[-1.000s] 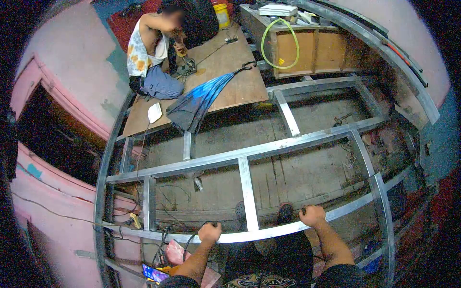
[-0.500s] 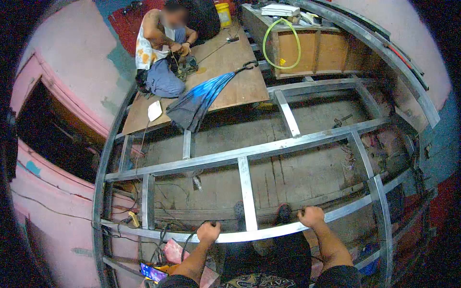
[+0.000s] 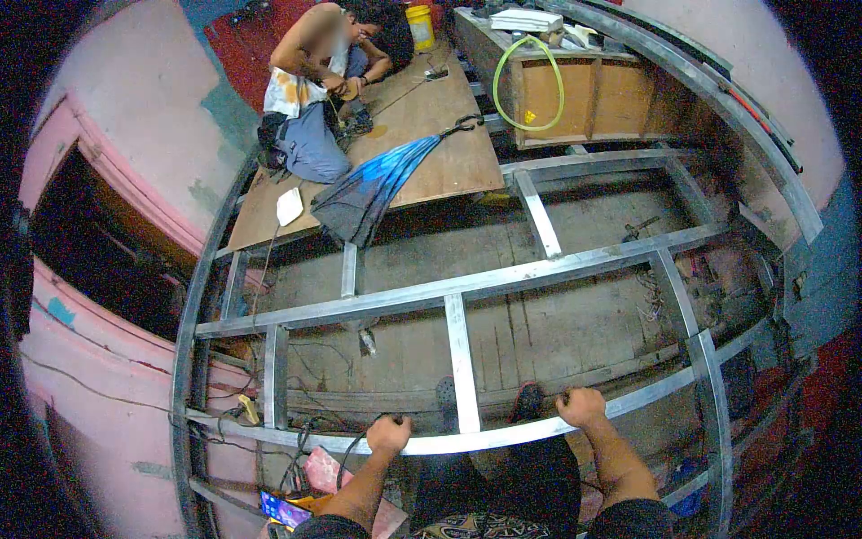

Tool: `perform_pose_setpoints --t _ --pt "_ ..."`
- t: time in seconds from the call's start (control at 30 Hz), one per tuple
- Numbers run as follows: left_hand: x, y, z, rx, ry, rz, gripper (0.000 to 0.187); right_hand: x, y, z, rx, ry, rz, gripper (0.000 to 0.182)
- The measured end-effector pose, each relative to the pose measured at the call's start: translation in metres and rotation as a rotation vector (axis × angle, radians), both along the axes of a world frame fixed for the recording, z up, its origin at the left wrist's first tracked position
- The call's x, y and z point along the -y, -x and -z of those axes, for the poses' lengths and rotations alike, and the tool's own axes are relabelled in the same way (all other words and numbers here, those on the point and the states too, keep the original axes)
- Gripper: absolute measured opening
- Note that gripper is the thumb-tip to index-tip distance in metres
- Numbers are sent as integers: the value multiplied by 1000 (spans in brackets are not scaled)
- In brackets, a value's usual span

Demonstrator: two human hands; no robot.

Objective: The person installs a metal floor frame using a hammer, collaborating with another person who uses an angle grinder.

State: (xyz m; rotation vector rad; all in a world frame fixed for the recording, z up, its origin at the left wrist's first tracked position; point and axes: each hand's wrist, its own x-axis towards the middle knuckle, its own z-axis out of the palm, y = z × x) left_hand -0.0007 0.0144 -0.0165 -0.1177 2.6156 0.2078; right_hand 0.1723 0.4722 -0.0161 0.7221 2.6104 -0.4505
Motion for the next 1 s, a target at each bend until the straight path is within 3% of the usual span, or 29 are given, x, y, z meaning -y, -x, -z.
perform_pose_setpoints --t 1.0 --pt "1 1 3 8 35 3 69 1 2 -4 12 9 -7 50"
